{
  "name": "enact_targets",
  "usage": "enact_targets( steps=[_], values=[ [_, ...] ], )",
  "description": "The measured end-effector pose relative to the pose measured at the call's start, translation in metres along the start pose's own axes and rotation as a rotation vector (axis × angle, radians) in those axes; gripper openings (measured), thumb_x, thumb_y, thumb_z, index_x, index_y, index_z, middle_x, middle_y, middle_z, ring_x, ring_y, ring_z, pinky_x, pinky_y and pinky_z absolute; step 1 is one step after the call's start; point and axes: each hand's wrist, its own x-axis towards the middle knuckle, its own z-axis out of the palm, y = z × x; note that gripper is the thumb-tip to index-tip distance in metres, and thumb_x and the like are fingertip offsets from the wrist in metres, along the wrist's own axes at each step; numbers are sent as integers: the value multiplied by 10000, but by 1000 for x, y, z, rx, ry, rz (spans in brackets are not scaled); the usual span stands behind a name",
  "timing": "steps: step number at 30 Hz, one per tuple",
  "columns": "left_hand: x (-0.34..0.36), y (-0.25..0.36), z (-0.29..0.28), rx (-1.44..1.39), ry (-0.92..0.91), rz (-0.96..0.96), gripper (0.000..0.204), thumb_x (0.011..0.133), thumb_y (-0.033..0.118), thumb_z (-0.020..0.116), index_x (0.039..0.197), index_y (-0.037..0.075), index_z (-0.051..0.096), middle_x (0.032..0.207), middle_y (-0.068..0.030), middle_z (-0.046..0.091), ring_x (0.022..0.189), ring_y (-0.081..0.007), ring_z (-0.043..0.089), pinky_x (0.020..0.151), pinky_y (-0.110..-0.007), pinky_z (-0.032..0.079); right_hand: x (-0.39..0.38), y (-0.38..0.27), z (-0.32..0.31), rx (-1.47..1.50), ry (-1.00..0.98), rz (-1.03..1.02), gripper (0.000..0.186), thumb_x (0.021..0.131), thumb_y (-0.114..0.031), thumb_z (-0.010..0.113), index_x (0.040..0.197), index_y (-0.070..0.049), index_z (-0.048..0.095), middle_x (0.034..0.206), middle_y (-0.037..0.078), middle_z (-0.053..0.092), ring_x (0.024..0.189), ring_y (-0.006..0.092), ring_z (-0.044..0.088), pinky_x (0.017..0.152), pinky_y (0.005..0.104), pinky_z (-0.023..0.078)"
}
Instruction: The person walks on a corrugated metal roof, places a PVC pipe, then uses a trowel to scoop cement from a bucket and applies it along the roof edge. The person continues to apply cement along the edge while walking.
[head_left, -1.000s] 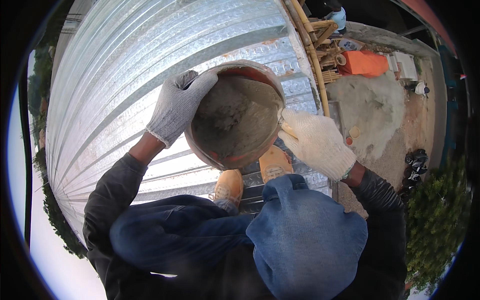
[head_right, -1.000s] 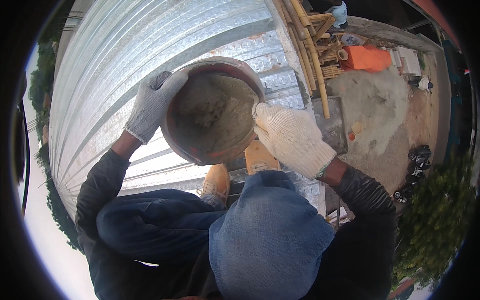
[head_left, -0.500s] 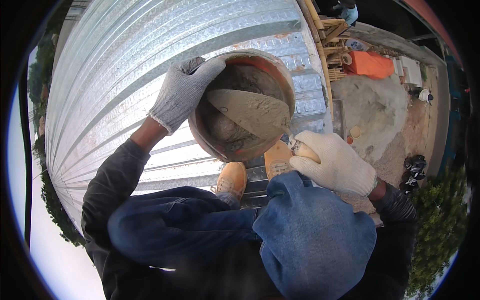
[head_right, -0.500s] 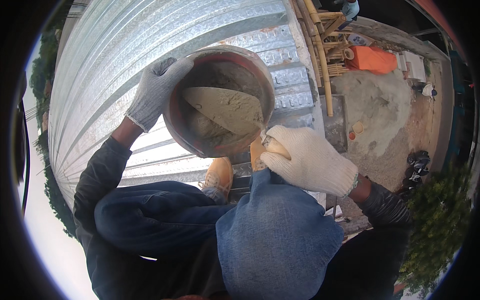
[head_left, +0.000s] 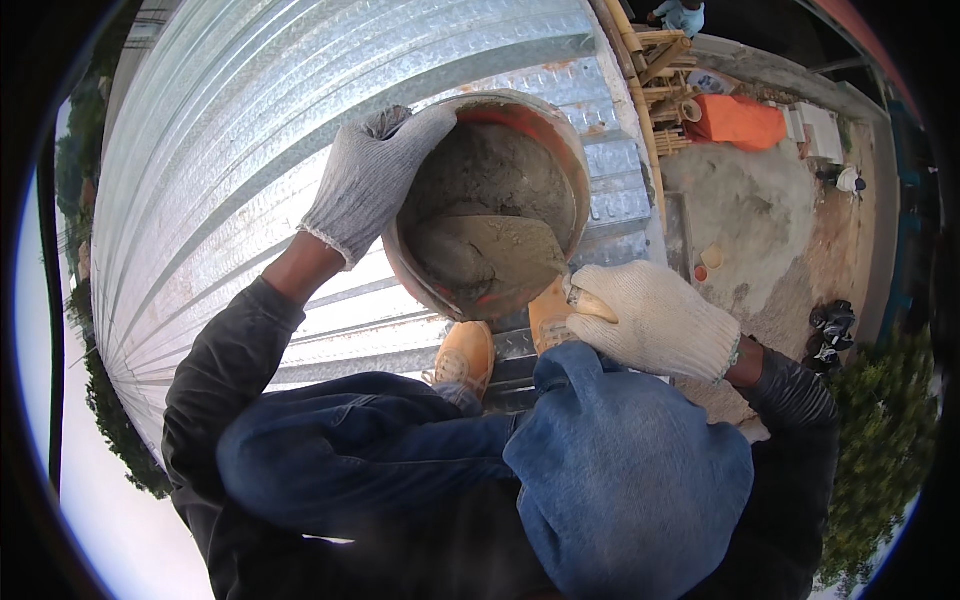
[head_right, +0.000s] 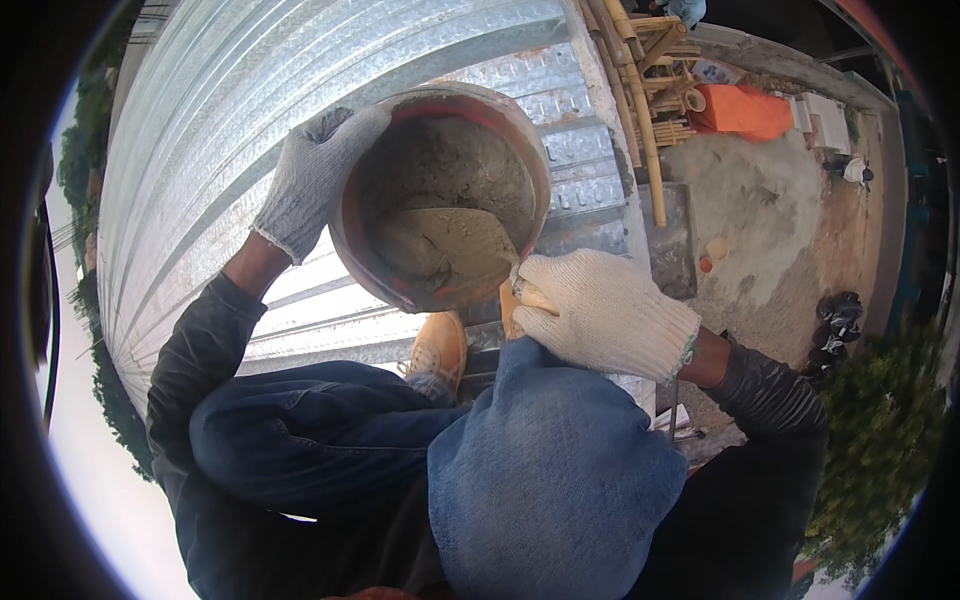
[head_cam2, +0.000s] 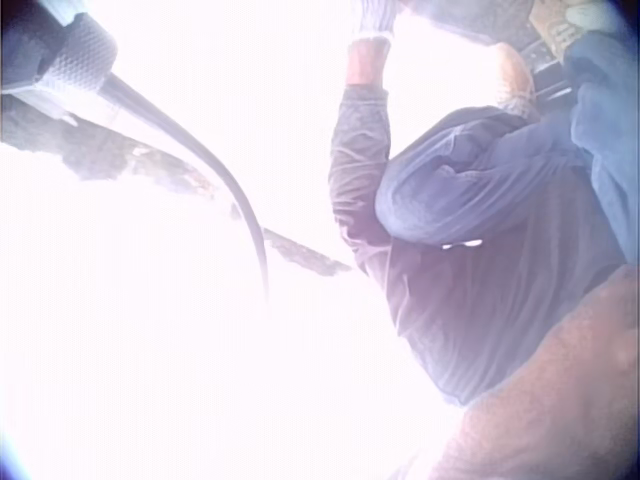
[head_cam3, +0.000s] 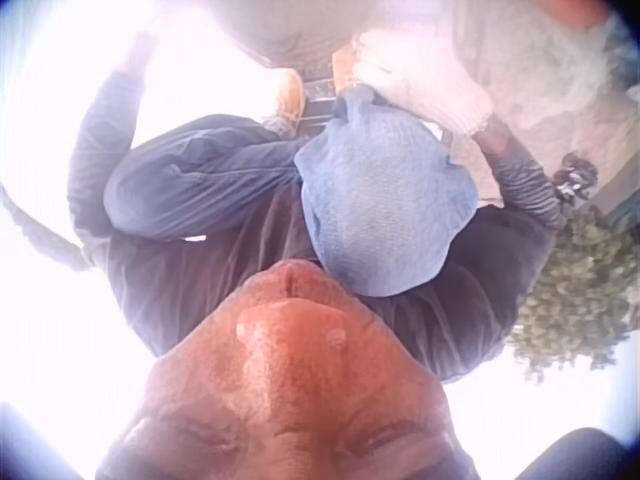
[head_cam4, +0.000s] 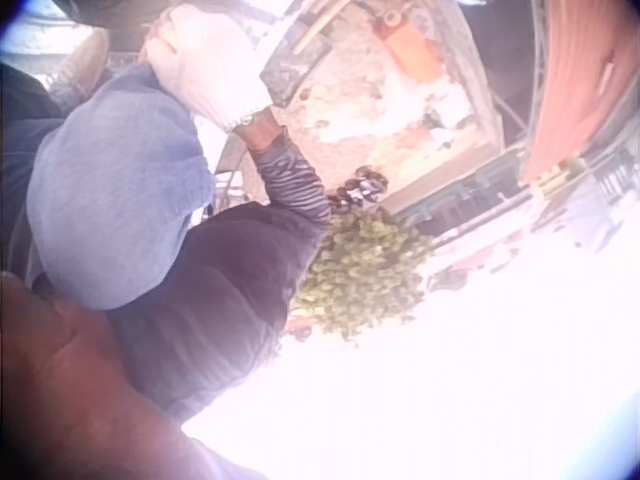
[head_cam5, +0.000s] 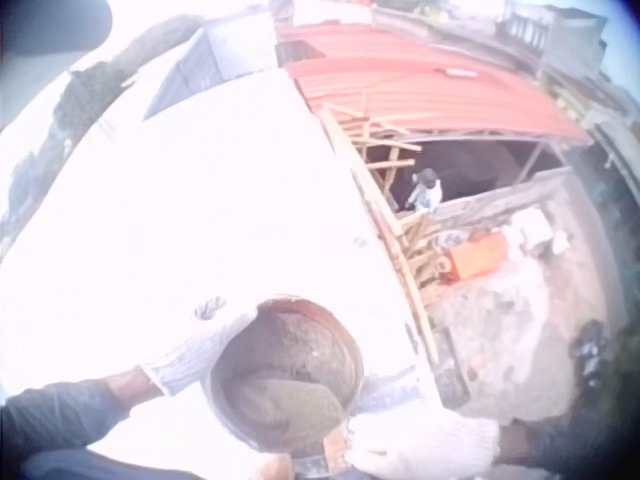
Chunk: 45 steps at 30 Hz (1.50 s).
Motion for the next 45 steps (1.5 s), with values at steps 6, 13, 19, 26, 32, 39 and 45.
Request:
enact_targets(
  steps=[6, 13, 19, 26, 32, 39, 45],
  values=[
    [8, 3, -2, 8, 39, -60, 450, 1029, 471, 771, 1126, 32, 784, 952, -44, 738, 851, -114, 692, 789, -290, 589, 10, 10, -5, 273, -147, 0, 358, 1027, -338, 692, 1116, 8, 712, 951, 210, 740, 817, 365, 737, 782, 432, 600],
    [18, -30, -33, -60, 67, -91, 325, 1076, 322, 741, 1173, 15, 789, 1044, -46, 790, 891, -106, 724, 787, -260, 598, -24, 39, 10, 740, -115, 150, 391, 1038, -388, 717, 1153, -14, 728, 856, 57, 684, 665, 118, 639, 599, 310, 534],
    [17, -44, -40, -64, 138, -128, 315, 1104, 317, 695, 1157, 18, 776, 1028, -18, 757, 912, -87, 677, 821, -261, 557, -87, 56, 12, 739, 247, 389, 373, 1008, -324, 723, 1178, 8, 717, 834, 80, 689, 695, 128, 627, 665, 329, 540],
    [22, -56, -53, -122, 138, -98, 320, 1111, 301, 684, 1224, 16, 775, 1101, -35, 777, 977, -115, 709, 884, -285, 577, -102, 118, 48, 109, 814, 508, 395, 969, -301, 752, 1169, 34, 693, 967, 233, 760, 903, 386, 757, 762, 445, 572],
    [20, -55, -49, -152, 111, -108, 346, 1107, 304, 690, 1264, 5, 761, 1134, -53, 785, 1002, -129, 722, 901, -296, 586, -25, 143, 119, -282, 767, 652, 228, 934, -172, 714, 1109, -48, 636, 895, 166, 705, 869, 372, 749, 719, 466, 593],
    [20, -40, -40, -133, 125, -95, 326, 1113, 304, 676, 1194, 2, 772, 1077, -43, 782, 921, -122, 709, 850, -295, 584, -23, 115, 140, -427, 637, 808, 259, 886, -158, 737, 1103, -73, 625, 895, 83, 705, 796, 253, 771, 623, 387, 593],
    [18, -40, -40, -138, 91, -74, 312, 1122, 299, 662, 1139, 13, 784, 1040, -31, 773, 894, -110, 694, 826, -294, 578, -60, 95, 147, -357, 490, 850, 225, 925, -117, 693, 1122, -64, 597, 927, 101, 703, 789, 290, 771, 626, 382, 595]
  ],
)
